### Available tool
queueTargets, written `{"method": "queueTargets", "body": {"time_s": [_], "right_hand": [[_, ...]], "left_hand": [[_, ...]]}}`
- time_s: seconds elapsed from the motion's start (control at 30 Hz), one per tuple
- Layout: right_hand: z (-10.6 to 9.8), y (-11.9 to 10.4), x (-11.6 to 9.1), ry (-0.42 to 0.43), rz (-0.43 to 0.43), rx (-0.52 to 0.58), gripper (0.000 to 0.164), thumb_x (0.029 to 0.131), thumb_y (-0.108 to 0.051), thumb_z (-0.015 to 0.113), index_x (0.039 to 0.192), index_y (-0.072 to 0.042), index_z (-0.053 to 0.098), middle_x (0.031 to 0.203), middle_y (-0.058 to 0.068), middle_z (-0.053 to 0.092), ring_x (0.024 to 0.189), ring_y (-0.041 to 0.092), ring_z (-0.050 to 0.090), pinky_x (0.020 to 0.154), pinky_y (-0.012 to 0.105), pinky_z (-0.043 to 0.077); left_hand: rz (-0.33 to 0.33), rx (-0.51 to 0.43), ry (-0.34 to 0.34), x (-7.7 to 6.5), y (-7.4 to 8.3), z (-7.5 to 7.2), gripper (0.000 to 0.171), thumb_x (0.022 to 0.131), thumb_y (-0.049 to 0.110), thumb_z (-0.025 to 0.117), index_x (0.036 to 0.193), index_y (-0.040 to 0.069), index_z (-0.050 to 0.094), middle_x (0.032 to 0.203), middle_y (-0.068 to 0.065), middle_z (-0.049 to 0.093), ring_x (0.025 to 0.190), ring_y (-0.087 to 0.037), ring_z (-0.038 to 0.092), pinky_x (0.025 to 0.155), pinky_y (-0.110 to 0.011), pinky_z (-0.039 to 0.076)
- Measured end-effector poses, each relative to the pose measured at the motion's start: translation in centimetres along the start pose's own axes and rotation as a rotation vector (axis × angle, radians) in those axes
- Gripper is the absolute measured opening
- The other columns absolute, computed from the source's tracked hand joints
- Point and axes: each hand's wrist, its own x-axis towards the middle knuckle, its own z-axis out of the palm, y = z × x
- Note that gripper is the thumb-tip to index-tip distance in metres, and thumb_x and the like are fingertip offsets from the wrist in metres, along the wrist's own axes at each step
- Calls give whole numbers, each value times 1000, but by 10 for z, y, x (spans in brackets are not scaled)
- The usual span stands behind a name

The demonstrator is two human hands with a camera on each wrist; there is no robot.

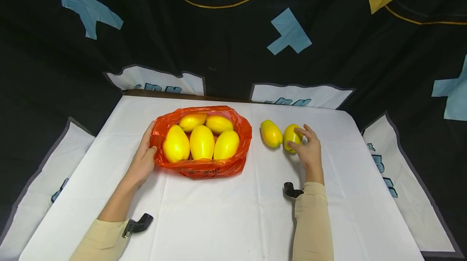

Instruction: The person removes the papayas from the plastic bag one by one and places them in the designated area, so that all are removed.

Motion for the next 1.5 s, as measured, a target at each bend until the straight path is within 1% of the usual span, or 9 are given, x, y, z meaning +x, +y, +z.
{"method": "queueTargets", "body": {"time_s": [0.13,0.33,0.53,0.67,0.87,1.07,1.17,1.37,1.5], "right_hand": [[-5,-11,-3,39,-20,-36,75,78,-6,79,145,-14,48,159,1,23,145,25,20,117,35,18],[-17,-45,-5,77,-57,-31,95,77,-13,82,153,-34,29,159,-8,21,145,23,23,116,43,22],[-24,-82,-3,83,-149,15,101,75,-11,84,152,-39,26,159,-12,19,145,21,22,116,41,21],[-24,-103,-2,92,-213,15,101,73,-10,85,152,-39,29,158,-13,20,145,21,22,116,42,22],[-20,-132,-4,90,-304,0,99,71,-11,86,150,-40,33,157,-14,22,144,20,23,115,47,23],[-13,-155,-7,82,-366,-23,97,71,-10,86,149,-39,36,156,-14,24,142,19,27,114,46,27],[-8,-171,-12,63,-401,-15,95,71,-7,86,149,-35,38,156,-12,26,141,18,28,114,47,27],[7,-211,-35,13,-474,10,85,74,-4,81,147,-25,44,156,-8,28,141,24,29,113,50,28],[18,-223,-37,-11,-517,7,82,74,-5,81,146,-22,46,155,-9,29,139,23,32,111,50,31]], "left_hand": [[-2,-2,-2,0,-1,0,71,99,-2,32,158,24,5,163,5,7,147,-16,8,116,-50,14],[-11,-2,-2,0,0,0,71,99,-2,32,158,26,5,163,5,7,147,-17,7,116,-50,15],[-15,-3,-1,0,1,0,71,99,-1,33,158,25,5,163,5,7,147,-17,8,116,-50,15],[10,-9,2,1,-1,-1,70,98,-3,32,158,22,6,163,3,8,147,-18,7,117,-50,13],[57,-37,3,2,-4,-2,72,97,-7,30,158,23,7,163,-1,8,147,-21,7,117,-50,9],[38,-33,0,1,-3,-1,72,97,-6,31,158,25,6,163,1,8,147,-20,7,117,-50,11],[21,-32,-4,1,-3,-1,72,98,-5,31,158,25,6,163,3,8,147,-18,7,117,-49,12],[16,-28,-5,-1,-2,0,71,98,-5,31,158,24,6,163,4,8,147,-17,8,117,-48,13],[11,-13,-1,-1,-1,0,72,98,-4,32,158,26,6,162,6,8,147,-16,8,117,-47,14]]}}
